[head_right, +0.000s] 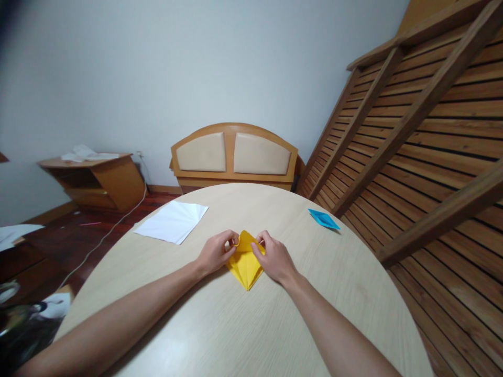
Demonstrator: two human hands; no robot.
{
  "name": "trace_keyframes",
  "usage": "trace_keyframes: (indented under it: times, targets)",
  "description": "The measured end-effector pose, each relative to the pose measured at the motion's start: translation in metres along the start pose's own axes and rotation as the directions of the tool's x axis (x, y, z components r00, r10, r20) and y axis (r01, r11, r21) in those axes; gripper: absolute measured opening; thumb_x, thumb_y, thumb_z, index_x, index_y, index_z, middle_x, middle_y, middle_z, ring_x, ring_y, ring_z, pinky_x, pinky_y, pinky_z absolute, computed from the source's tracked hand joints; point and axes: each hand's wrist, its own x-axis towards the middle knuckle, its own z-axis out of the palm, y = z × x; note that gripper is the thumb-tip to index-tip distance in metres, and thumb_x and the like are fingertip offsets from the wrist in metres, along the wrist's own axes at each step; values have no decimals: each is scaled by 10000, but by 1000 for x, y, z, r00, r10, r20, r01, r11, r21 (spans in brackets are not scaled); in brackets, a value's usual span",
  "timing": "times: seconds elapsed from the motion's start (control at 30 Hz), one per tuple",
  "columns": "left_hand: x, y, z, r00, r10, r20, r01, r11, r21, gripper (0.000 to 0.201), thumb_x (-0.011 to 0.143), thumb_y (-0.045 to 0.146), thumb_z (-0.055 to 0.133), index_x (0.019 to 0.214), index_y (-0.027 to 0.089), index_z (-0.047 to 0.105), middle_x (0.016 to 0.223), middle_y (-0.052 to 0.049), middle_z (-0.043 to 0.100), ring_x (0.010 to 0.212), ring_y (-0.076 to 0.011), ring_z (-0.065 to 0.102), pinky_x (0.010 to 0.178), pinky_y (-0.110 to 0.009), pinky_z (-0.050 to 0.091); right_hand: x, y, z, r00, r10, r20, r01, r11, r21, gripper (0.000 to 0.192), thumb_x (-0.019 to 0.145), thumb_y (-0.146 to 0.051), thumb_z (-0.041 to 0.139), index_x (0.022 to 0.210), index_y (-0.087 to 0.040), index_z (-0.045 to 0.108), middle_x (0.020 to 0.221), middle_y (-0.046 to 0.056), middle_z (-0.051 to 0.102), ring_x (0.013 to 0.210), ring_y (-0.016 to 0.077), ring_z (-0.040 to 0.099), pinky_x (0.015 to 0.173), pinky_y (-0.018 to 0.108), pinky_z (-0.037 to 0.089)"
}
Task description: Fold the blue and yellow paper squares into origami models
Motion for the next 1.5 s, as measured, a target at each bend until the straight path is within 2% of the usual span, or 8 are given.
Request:
trace_keyframes:
  times: [0.13,0.33,0.63,0.8,1.1,1.27,1.37,1.5]
  targets:
    - [0,1,-1,1000,17,4,-17,1000,-8,144,814,98,545,906,208,563,923,-13,668,810,-154,621,764,-263,475,1,0,-1,1000,-9,8,9,1000,-4,101,941,-338,473,910,-249,509,848,13,683,772,208,662,705,305,459]
    - [-2,8,-4,999,32,5,-32,999,-13,124,932,301,529,944,203,604,899,-24,669,760,-152,621,735,-264,475,1,0,-1,1000,6,1,-6,1000,0,95,941,-340,473,919,-249,495,837,11,678,760,209,668,681,305,459]
    - [-1,6,-1,999,26,-37,-27,1000,-9,154,925,212,491,970,202,638,901,-24,681,765,-150,627,743,-265,469,1,1,1,1000,7,-25,-7,1000,13,119,928,-361,519,924,-242,513,847,9,676,767,195,655,717,304,477]
    - [-1,4,0,999,-18,-31,18,1000,0,115,902,216,535,965,205,630,905,-22,682,774,-154,636,738,-263,478,1,-2,-1,994,-99,-45,100,995,17,87,912,-294,537,860,-229,561,844,13,646,782,182,623,739,306,479]
    - [1,2,-1,992,-125,-6,125,991,54,112,881,219,595,990,204,612,905,-13,692,795,-168,640,713,-269,474,-2,-4,-2,980,-167,113,162,986,49,131,907,-283,570,996,-219,642,941,28,672,824,171,634,771,302,499]
    - [1,-2,1,991,-131,11,127,974,190,143,872,241,622,1002,188,598,878,-38,679,830,-207,627,740,-309,485,-3,-8,-3,951,-244,188,255,966,-39,225,832,-356,693,997,-210,648,927,31,675,868,202,619,808,341,476]
    - [1,-6,2,995,-99,24,88,953,289,153,869,269,632,991,182,601,895,-63,667,874,-238,617,781,-352,502,-3,-9,-2,939,-265,218,288,954,-81,374,733,-420,792,1006,-211,645,954,33,680,898,221,611,831,366,467]
    - [1,-10,2,999,37,-13,-31,952,305,210,870,235,626,1072,189,601,1183,-112,615,1076,-258,582,928,-401,500,-3,-6,1,922,-299,245,332,938,-103,375,740,-400,794,1044,-222,668,1046,50,696,991,238,605,901,392,453]
